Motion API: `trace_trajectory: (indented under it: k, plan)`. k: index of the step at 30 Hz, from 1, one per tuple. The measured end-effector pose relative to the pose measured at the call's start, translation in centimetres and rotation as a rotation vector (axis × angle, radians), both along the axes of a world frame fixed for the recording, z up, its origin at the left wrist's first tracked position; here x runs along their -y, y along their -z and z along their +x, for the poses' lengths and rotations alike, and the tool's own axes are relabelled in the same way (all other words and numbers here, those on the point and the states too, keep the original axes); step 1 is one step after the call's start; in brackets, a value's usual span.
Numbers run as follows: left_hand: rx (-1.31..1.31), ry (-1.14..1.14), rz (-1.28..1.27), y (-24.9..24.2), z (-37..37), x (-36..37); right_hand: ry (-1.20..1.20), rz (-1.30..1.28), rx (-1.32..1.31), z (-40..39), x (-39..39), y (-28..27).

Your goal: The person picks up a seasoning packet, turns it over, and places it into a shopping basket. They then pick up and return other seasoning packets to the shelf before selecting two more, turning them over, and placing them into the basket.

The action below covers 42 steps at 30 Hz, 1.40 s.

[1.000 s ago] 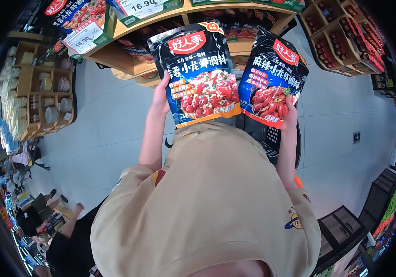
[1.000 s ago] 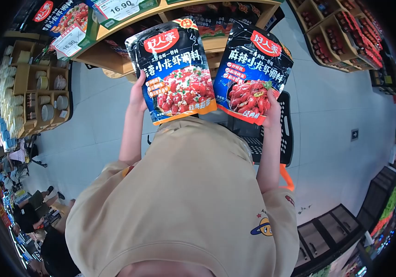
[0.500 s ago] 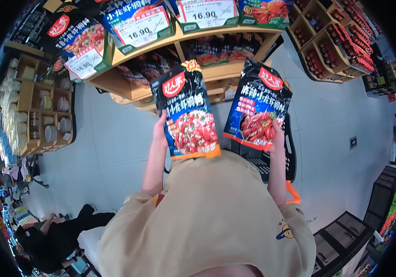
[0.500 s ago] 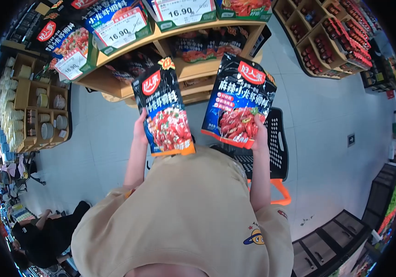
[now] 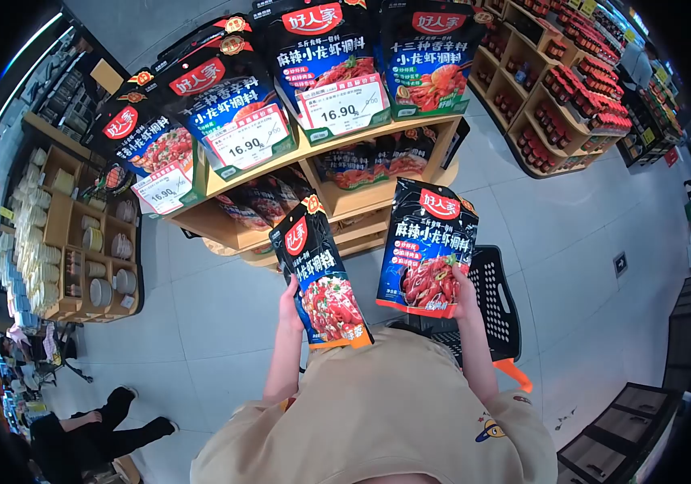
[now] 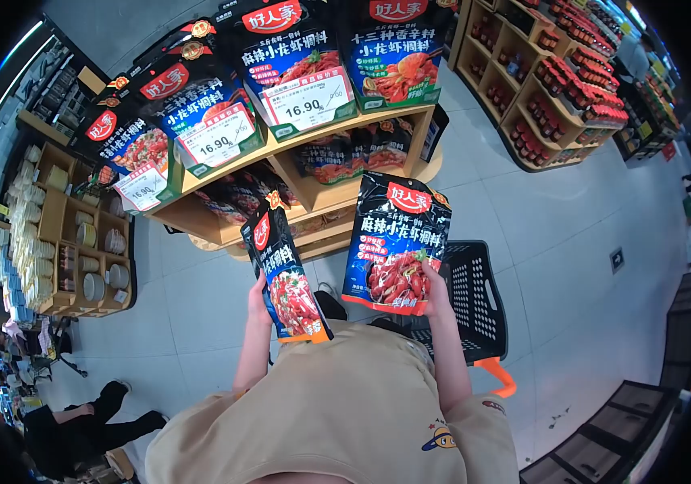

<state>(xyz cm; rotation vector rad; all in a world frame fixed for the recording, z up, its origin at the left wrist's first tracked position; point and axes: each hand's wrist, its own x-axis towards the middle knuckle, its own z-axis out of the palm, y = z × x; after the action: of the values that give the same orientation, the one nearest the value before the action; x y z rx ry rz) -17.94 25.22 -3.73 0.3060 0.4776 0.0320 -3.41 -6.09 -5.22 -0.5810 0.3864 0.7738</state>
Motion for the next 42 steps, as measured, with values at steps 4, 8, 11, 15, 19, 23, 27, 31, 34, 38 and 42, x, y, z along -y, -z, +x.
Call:
trace_trajectory:
  k: [4, 8, 11, 15, 19, 23, 27, 31, 34, 38, 42]
  plan:
    - [0.177, 0.038, -0.099, 0.7, 0.0, -0.1, 0.002, 0.022, -0.018, -0.1, 0.2, -0.5]
    - [0.289, 0.045, -0.17, 0.7, 0.0, 0.0, 0.01, 0.021, 0.024, -0.2, 0.8, -0.1]
    - [-0.043, -0.047, -0.017, -2.0, 0.6, 0.9, 0.041, -0.071, 0.019, -0.2, 1.1, 0.2]
    - [-0.113, -0.107, 0.044, -2.6, 1.0, 1.5, 0.025, 0.02, 0.097, -0.2, 1.4, -0.3]
    - [-0.131, -0.097, 0.037, -2.6, 1.1, 1.4, 0.039, 0.042, 0.087, -0.1, 0.9, -0.1]
    - [-0.083, -0.106, 0.039, -2.7, 1.2, 1.4, 0.038, -0.005, 0.101, 0.2, 0.7, -0.5]
    - [-0.105, -0.128, 0.044, -2.9, 1.1, 1.4, -0.021, -0.065, 0.221, 2.3, 0.2, -2.3]
    - [-0.026, -0.111, 0.024, -3.8, 0.2, 1.4, -0.124, 0.07, 0.319, 6.2, -2.1, -6.6]
    - [-0.056, -0.156, 0.006, -2.5, -0.8, 0.8, -0.152, 0.036, 0.431, 9.2, -4.6, -9.6]
    - [-0.109, -0.232, 0.044, -1.9, -2.0, -0.3, -0.224, 0.091, 0.547, 11.5, -7.9, -13.6]
    - [0.15, -0.206, -0.061, 1.5, -4.0, -3.5, -0.204, 0.058, 0.63, 12.5, -11.1, -16.1]
